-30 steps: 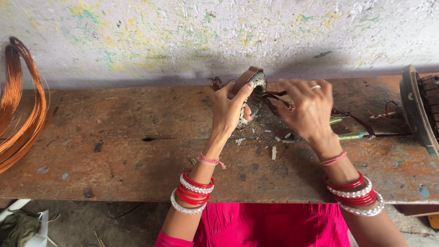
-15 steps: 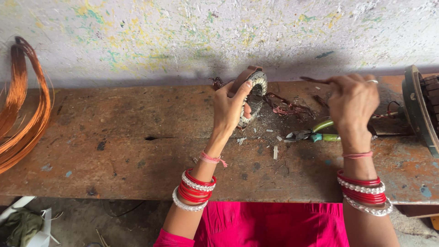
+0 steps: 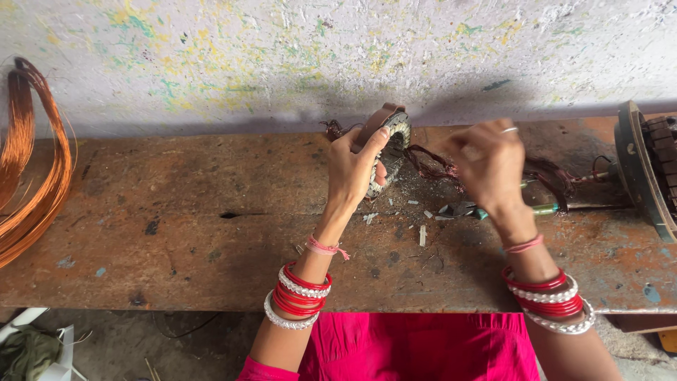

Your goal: The person removes old copper wire from a motor armature by hand and with pliers. They pull and cut the wire from the slots, accumulating a pile of removed wire on the table.

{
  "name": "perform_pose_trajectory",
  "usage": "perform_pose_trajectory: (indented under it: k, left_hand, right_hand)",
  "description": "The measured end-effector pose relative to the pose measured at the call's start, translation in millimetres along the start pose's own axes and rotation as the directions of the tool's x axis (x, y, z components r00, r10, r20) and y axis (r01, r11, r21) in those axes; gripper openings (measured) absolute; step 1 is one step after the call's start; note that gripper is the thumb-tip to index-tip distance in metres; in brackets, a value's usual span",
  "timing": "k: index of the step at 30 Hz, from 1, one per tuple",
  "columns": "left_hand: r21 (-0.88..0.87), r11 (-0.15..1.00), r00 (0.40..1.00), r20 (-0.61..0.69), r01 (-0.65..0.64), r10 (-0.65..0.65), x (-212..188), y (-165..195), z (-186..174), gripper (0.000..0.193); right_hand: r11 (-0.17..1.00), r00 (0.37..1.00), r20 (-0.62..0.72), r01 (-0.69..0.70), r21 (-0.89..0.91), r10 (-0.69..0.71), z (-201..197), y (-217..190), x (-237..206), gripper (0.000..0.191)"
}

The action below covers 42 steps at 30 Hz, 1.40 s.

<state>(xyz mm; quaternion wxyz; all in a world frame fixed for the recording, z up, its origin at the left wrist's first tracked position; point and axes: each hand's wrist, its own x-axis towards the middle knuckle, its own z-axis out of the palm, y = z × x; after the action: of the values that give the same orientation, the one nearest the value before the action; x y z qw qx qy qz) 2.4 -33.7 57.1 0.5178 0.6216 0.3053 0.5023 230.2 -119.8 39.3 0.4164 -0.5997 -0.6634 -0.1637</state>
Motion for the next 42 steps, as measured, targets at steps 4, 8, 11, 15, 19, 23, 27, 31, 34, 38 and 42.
perform_pose_trajectory:
  k: [4, 8, 11, 15, 19, 23, 27, 31, 34, 38, 42]
  left_hand:
    - [0.031, 0.997, 0.998, -0.019, 0.065, -0.065, -0.1, 2.9, 1.3, 0.045]
    - [-0.040, 0.998, 0.999, -0.015, 0.051, -0.052, 0.4, 1.7, 3.1, 0.044]
    - [-0.054, 0.998, 0.999, -0.023, 0.039, -0.040, 1.0, 0.6, 4.3, 0.044]
    - [-0.099, 0.993, 0.997, -0.029, 0.063, -0.066, 0.9, 0.2, 3.2, 0.045]
    - [-0.101, 0.992, 0.996, -0.034, 0.073, -0.077, 2.2, 0.7, 1.5, 0.047]
    - [-0.039, 0.997, 0.997, -0.014, 0.071, -0.071, 1.4, 0.9, 2.8, 0.046]
    - [0.057, 0.995, 0.996, 0.008, 0.087, -0.087, -2.3, 1.4, 4.3, 0.044]
    - [0.062, 0.997, 0.998, 0.046, 0.041, -0.044, -3.7, 2.9, 4.3, 0.046]
    - [0.074, 0.996, 0.998, 0.036, 0.056, -0.059, -3.3, 4.0, 5.1, 0.047]
    - [0.055, 0.997, 0.998, 0.028, 0.059, -0.060, -3.1, 4.5, 2.2, 0.048]
    - [-0.006, 1.000, 0.999, 0.024, 0.029, -0.029, -1.9, 2.6, 2.1, 0.047]
  right_hand:
    - [0.980, 0.973, 0.189, 0.160, -0.119, -0.136, 6.5, -47.4, 5.6, 0.044]
    - [0.981, 0.979, 0.172, 0.132, -0.142, -0.107, 2.4, -59.9, 7.8, 0.041]
    - [0.992, 0.976, 0.220, 0.039, -0.121, -0.012, 1.0, -56.0, 7.3, 0.030]
    - [0.996, 0.977, 0.194, -0.083, -0.041, 0.089, 3.9, -49.0, 2.3, 0.021]
    - [0.948, 0.918, 0.259, -0.317, 0.025, 0.300, 7.9, -39.5, 1.8, 0.018]
    - [0.930, 0.901, 0.252, -0.366, 0.010, 0.352, 12.3, -30.1, 2.0, 0.024]
    - [0.911, 0.877, 0.263, -0.411, -0.018, 0.401, 15.2, -23.2, 2.4, 0.027]
    - [0.869, 0.821, 0.327, -0.494, -0.005, 0.469, 12.8, -17.4, 4.4, 0.031]
    - [0.859, 0.804, 0.345, -0.512, -0.011, 0.484, 9.8, -12.8, 4.6, 0.032]
    - [0.795, 0.750, 0.402, -0.602, 0.082, 0.526, 4.7, -2.7, 5.7, 0.030]
    - [0.848, 0.888, 0.179, -0.458, 0.267, 0.423, -4.2, 0.9, 6.5, 0.025]
